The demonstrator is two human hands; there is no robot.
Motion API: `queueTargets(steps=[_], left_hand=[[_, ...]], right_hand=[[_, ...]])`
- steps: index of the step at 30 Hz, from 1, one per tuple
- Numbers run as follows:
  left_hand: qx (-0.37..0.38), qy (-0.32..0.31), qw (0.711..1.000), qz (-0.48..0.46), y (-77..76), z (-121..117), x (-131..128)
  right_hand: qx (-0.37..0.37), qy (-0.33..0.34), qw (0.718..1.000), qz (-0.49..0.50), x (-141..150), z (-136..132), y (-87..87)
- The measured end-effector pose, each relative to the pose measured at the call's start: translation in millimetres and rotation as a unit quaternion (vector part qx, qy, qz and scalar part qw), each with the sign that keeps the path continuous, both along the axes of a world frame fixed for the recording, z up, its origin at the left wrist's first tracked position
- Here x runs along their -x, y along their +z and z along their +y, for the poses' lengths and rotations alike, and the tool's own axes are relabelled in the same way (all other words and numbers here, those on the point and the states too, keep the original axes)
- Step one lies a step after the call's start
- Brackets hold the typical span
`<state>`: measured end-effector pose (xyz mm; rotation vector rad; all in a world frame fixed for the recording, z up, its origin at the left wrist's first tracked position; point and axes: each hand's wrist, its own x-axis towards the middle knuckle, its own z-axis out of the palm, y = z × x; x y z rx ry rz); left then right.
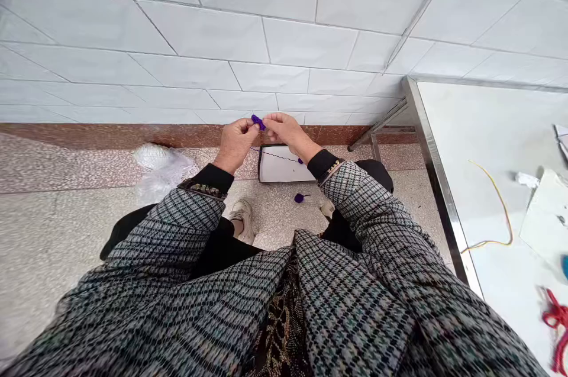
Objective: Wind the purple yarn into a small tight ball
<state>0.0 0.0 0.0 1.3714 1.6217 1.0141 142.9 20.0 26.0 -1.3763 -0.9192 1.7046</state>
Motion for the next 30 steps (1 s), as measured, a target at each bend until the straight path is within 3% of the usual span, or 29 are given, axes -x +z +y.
queueTargets(steps=[5,11,15,18,21,25,30], left_hand=[[0.004,-0.071,0.997,0.022,-3.8,1,5],[-0.012,-0.104,0.994,0.036,-16.1,6,13],[-0.035,-0.123,0.987,0.095,-29.1,5,11],[-0.081,-0.223,0.948,0.213,-36.3,-2,5],[-0.125,-0.322,0.891,0.294,-36.5,-7,5],[-0.182,-0.267,0.891,0.319,-29.2,1,21],[-0.168,-0.173,0.927,0.287,-29.8,19,38]], right_hand=[[0.011,0.044,0.999,-0.03,-7,7,0.3],[-0.016,0.071,0.996,-0.059,-7,7,-2.9],[-0.029,0.039,0.998,-0.033,-9,13,-9.3],[-0.033,-0.013,0.999,-0.017,-13,22,-19.7],[-0.047,-0.011,0.995,-0.088,-18,29,-33.1],[-0.045,0.077,0.986,-0.143,-20,22,-41.5],[-0.05,0.18,0.981,-0.049,-16,5,-28.7]])
